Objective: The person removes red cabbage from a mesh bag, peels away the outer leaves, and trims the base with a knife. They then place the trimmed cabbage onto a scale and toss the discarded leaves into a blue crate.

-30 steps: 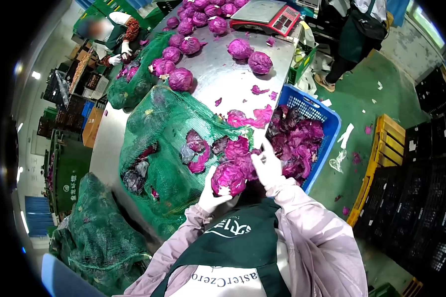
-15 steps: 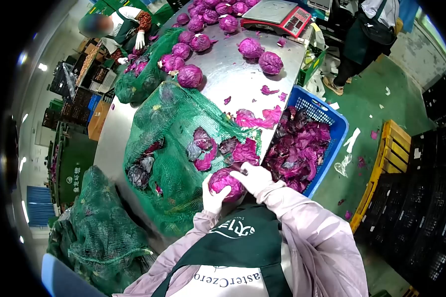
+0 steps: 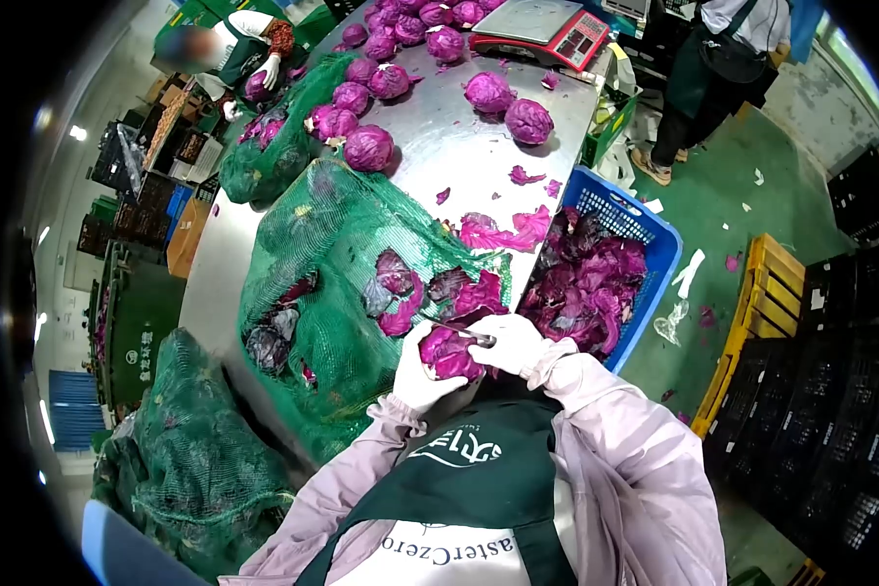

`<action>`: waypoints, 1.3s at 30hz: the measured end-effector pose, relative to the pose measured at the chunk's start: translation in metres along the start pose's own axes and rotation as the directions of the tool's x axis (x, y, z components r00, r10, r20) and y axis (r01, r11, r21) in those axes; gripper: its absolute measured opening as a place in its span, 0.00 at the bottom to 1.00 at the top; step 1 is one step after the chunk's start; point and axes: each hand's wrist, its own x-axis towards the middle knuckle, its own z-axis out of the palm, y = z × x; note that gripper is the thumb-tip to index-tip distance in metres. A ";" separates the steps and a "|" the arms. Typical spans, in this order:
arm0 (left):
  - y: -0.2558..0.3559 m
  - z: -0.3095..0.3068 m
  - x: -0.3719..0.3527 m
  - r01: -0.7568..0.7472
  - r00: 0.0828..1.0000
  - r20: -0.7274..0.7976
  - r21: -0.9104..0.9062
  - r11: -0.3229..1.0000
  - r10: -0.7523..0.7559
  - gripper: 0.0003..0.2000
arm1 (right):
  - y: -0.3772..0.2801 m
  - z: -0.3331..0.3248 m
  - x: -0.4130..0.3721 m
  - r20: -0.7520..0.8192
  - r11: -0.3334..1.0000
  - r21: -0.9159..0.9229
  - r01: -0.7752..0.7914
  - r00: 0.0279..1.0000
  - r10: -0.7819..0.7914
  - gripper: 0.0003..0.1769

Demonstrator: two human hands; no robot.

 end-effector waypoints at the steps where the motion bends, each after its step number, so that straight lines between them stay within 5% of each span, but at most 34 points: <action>1: 0.002 0.000 0.001 -0.067 0.998 -0.005 0.156 0.985 0.069 0.50 | 0.006 0.002 -0.001 -0.043 0.990 0.121 -0.079 0.995 0.085 0.20; 3: -0.002 0.005 -0.004 -0.075 0.995 -0.044 0.325 0.943 0.094 0.52 | 0.014 0.001 -0.001 -0.043 0.876 0.392 -0.280 0.946 0.321 0.15; 4: -0.016 0.015 -0.011 0.038 0.990 -0.137 0.158 0.987 -0.016 0.52 | 0.021 0.002 -0.001 0.069 0.598 0.635 -0.489 0.807 0.587 0.11; 7: -0.026 0.038 -0.023 0.294 0.873 -0.207 -0.498 0.816 -0.441 0.52 | 0.052 0.012 -0.013 0.058 0.474 0.777 -0.415 0.796 0.602 0.08; 11: -0.029 0.030 -0.017 0.294 0.912 -0.102 -0.516 0.805 -0.398 0.53 | 0.068 0.020 -0.029 0.092 0.360 0.825 -0.436 0.732 0.675 0.07; 14: -0.022 0.012 -0.013 0.054 0.995 -0.068 -0.260 0.964 -0.074 0.53 | 0.083 0.017 -0.041 0.099 0.224 0.845 -0.485 0.554 0.827 0.07; 15: 0.002 0.004 -0.009 0.040 0.998 -0.032 -0.302 0.952 -0.052 0.51 | 0.082 0.010 -0.046 0.061 0.249 0.843 -0.477 0.544 0.837 0.08; 18: 0.030 -0.006 -0.001 -0.083 0.995 0.081 0.282 0.956 0.062 0.42 | 0.045 -0.012 -0.044 -0.293 0.585 0.650 -0.485 0.551 0.782 0.24; 19: 0.033 -0.005 -0.001 -0.073 0.994 0.094 0.278 0.958 0.048 0.45 | 0.050 -0.008 -0.045 -0.422 0.771 0.439 -0.462 0.651 0.631 0.30; 23: 0.022 0.009 -0.004 0.069 0.993 0.092 0.075 0.995 -0.075 0.49 | -0.035 -0.014 -0.032 -0.224 0.948 0.104 -0.301 0.922 0.317 0.34; 25: 0.027 0.011 -0.003 0.200 0.976 0.133 -0.213 0.956 -0.174 0.56 | -0.038 0.003 -0.031 -0.134 0.963 -0.072 -0.260 0.959 0.249 0.36; 28: -0.010 0.020 -0.012 0.070 0.993 0.099 -0.100 0.993 -0.060 0.60 | -0.036 0.014 -0.028 -0.038 0.938 -0.060 -0.341 0.940 0.339 0.40; 30: -0.011 0.031 -0.011 0.147 0.989 0.040 -0.090 0.985 -0.143 0.59 | -0.054 0.003 -0.023 0.012 0.921 -0.113 -0.373 0.926 0.376 0.42; 32: -0.013 0.034 -0.007 0.022 0.999 0.031 0.243 0.970 -0.031 0.58 | -0.059 0.005 -0.022 0.015 0.912 -0.222 -0.345 0.934 0.357 0.44; 34: -0.029 0.044 -0.005 0.017 0.999 0.033 0.151 0.988 -0.023 0.57 | -0.075 -0.004 -0.014 0.068 0.864 -0.291 -0.412 0.891 0.448 0.44; 37: 0.009 0.035 0.003 -0.021 0.999 -0.032 0.324 0.946 0.033 0.54 | -0.037 0.015 -0.016 -0.033 0.893 -0.325 -0.312 0.947 0.319 0.39; 38: 0.004 0.036 0.004 0.004 1.000 -0.011 0.244 0.970 -0.001 0.54 | -0.033 0.014 -0.016 -0.054 0.902 -0.336 -0.272 0.961 0.270 0.37; 39: -0.003 0.037 0.004 0.032 0.999 0.013 0.162 0.986 -0.034 0.55 | -0.027 0.010 -0.017 -0.097 0.936 -0.340 -0.091 0.993 0.061 0.30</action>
